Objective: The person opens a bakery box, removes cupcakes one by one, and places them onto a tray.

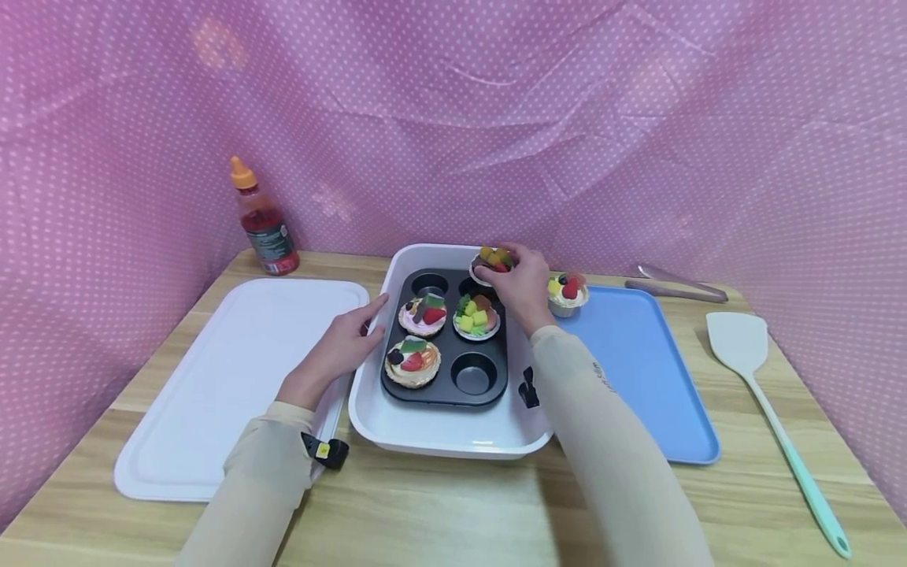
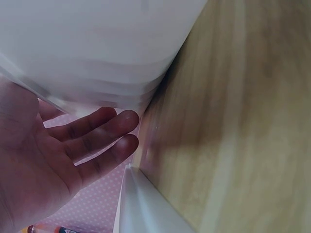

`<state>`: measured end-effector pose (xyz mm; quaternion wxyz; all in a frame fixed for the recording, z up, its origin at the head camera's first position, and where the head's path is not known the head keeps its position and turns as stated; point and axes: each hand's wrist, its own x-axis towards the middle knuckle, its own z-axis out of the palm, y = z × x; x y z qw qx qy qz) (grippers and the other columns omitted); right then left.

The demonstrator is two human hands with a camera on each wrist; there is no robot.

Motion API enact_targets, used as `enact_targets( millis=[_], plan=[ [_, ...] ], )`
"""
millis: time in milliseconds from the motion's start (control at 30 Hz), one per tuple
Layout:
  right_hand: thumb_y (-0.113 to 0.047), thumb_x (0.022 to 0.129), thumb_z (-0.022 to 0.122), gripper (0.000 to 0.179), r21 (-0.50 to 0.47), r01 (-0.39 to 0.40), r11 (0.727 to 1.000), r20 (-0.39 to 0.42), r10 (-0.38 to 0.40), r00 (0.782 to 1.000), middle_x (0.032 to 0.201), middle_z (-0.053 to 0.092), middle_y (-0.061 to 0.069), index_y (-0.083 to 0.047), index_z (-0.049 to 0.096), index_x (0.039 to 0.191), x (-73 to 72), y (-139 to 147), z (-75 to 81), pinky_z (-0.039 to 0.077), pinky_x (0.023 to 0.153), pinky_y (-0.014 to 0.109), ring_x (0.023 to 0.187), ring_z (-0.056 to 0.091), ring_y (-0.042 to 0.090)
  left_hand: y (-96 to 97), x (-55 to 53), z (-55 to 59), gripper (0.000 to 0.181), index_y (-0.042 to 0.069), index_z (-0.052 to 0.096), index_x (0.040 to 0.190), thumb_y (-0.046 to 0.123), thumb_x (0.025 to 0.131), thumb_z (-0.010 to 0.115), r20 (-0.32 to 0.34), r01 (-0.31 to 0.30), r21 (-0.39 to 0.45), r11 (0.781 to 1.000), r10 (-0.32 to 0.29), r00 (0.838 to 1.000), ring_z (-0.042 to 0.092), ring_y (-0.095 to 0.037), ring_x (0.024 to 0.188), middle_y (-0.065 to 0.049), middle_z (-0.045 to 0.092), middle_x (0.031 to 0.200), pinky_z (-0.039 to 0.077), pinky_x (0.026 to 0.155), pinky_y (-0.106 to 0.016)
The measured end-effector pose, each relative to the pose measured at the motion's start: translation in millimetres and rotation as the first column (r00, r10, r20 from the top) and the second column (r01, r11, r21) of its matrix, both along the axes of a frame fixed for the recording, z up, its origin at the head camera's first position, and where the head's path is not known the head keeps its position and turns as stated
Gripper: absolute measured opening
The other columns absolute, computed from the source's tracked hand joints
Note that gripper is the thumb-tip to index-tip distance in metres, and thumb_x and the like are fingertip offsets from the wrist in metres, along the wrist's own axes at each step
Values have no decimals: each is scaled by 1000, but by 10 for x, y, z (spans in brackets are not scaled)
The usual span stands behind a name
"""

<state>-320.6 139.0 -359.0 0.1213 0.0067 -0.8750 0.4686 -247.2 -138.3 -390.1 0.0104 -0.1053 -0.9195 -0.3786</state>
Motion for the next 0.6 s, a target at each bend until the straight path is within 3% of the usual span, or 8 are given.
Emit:
enact_targets(
  millis=[267, 467, 600],
  plan=[
    [-34, 85, 82, 62, -18, 22, 1000, -1, -22, 1000, 139, 60, 16, -9, 59, 138, 38, 73, 235, 49, 108, 46, 130, 55, 31, 2, -7, -9, 62, 12, 37, 157, 18, 97, 53, -19, 6, -9, 1000, -6, 1000, 59, -34, 114, -23, 59, 140, 46, 108, -51],
    [-38, 85, 81, 66, -45, 81, 996, 36, -80, 996, 142, 60, 16, -12, 58, 140, 74, 184, 412, 41, 114, 48, 133, 55, 30, -1, 10, 5, 62, 12, 35, 157, 18, 98, 53, -1, 4, 7, 1000, -4, 1000, 59, -36, 121, -24, 55, 144, 44, 109, -52],
    [-35, 85, 81, 63, -74, 106, 992, 31, -104, 994, 141, 60, 16, -12, 58, 140, 100, 290, 467, 45, 112, 44, 131, 56, 30, -3, 21, 7, 63, 13, 34, 158, 17, 98, 53, 6, 9, 17, 1000, -9, 1000, 56, -38, 130, -22, 50, 150, 42, 113, -52]
  ],
)
